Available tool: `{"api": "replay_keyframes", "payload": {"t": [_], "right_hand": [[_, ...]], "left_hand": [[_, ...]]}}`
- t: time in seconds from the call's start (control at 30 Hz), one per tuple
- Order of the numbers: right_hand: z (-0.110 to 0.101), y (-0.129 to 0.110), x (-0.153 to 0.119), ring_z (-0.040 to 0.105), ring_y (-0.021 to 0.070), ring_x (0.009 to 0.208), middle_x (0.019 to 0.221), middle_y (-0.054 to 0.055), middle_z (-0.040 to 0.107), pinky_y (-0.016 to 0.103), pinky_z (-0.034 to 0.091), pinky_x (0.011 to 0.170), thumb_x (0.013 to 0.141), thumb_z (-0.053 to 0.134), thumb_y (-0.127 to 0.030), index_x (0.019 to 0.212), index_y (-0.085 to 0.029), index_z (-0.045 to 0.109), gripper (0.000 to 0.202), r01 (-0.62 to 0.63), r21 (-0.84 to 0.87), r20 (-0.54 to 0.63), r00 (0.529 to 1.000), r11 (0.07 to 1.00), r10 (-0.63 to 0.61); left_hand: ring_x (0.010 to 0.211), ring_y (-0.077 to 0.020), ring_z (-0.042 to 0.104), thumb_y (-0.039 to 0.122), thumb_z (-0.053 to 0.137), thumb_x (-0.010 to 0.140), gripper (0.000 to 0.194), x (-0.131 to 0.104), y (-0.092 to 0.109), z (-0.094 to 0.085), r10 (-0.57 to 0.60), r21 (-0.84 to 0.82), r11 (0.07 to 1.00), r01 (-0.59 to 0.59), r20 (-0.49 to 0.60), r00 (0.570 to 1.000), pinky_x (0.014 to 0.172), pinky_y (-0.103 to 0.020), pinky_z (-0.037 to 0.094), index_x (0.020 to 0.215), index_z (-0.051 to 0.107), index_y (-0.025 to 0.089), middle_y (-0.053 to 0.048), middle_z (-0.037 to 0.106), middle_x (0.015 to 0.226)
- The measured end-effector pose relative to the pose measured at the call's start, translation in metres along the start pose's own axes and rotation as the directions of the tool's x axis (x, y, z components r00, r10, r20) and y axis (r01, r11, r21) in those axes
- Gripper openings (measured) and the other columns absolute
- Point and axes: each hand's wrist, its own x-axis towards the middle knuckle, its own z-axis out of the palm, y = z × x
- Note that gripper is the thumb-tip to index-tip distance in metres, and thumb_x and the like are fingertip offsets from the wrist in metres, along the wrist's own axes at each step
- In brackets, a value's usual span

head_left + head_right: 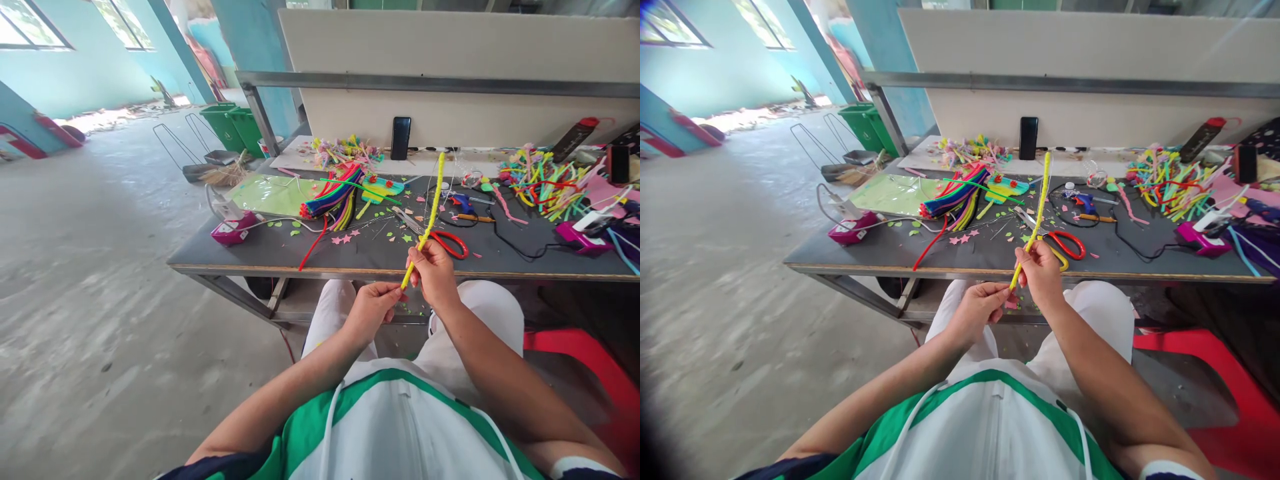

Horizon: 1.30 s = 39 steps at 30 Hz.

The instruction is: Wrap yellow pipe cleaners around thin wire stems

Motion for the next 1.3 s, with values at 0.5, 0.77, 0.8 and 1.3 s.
{"api": "replay_keyframes", "payload": {"t": [0.5, 0.77, 0.8, 1.3], "right_hand": [[-0.016, -0.011, -0.002, 0.059, 0.0106, 0.062, 0.084, 0.002, 0.063, 0.024, 0.049, 0.056, 0.084, 0.062, -0.033, 0.095, -0.019, 0.061, 0.019, -0.104, -0.043, 0.544, 0.832, 0.994, 0.111], [-0.022, -0.014, 0.000, 0.061, 0.0140, 0.071, 0.083, 0.003, 0.065, 0.026, 0.049, 0.065, 0.082, 0.064, -0.032, 0.094, -0.017, 0.066, 0.019, -0.011, -0.267, 0.632, 0.753, 0.964, 0.184], [-0.022, -0.014, 0.001, 0.061, 0.0138, 0.070, 0.081, 0.003, 0.065, 0.026, 0.049, 0.065, 0.082, 0.064, -0.032, 0.092, -0.016, 0.067, 0.019, 0.018, -0.281, 0.639, 0.749, 0.959, 0.174], [-0.021, -0.010, -0.001, 0.057, 0.0137, 0.059, 0.065, 0.000, 0.060, 0.026, 0.045, 0.056, 0.082, 0.061, -0.039, 0.078, -0.017, 0.060, 0.022, -0.043, -0.235, 0.668, 0.719, 0.971, 0.193]], "left_hand": [[0.039, 0.0008, 0.026, 0.029, 0.072, 0.071, 0.021, -0.005, 0.011, -0.021, -0.065, -0.273, 0.955, 0.120, 0.203, 0.977, 0.040, -0.019, 0.007, 0.074, 0.060, 0.011, 0.001, 0.053, 0.059], [0.037, 0.0015, 0.026, 0.026, 0.069, 0.075, 0.018, -0.007, 0.011, -0.025, -0.072, -0.319, 0.932, 0.171, 0.299, 0.952, 0.040, -0.018, 0.007, 0.074, 0.059, 0.011, 0.000, 0.053, 0.059], [0.037, 0.0015, 0.026, 0.026, 0.069, 0.075, 0.019, -0.006, 0.010, -0.025, -0.073, -0.315, 0.933, 0.172, 0.302, 0.951, 0.040, -0.018, 0.007, 0.073, 0.059, 0.010, 0.000, 0.053, 0.059], [0.040, 0.0007, 0.028, 0.039, 0.070, 0.073, 0.031, -0.010, 0.013, -0.020, -0.066, -0.223, 0.964, 0.145, 0.329, 0.942, 0.042, -0.020, 0.011, 0.079, 0.062, 0.010, -0.004, 0.059, 0.070]]}}
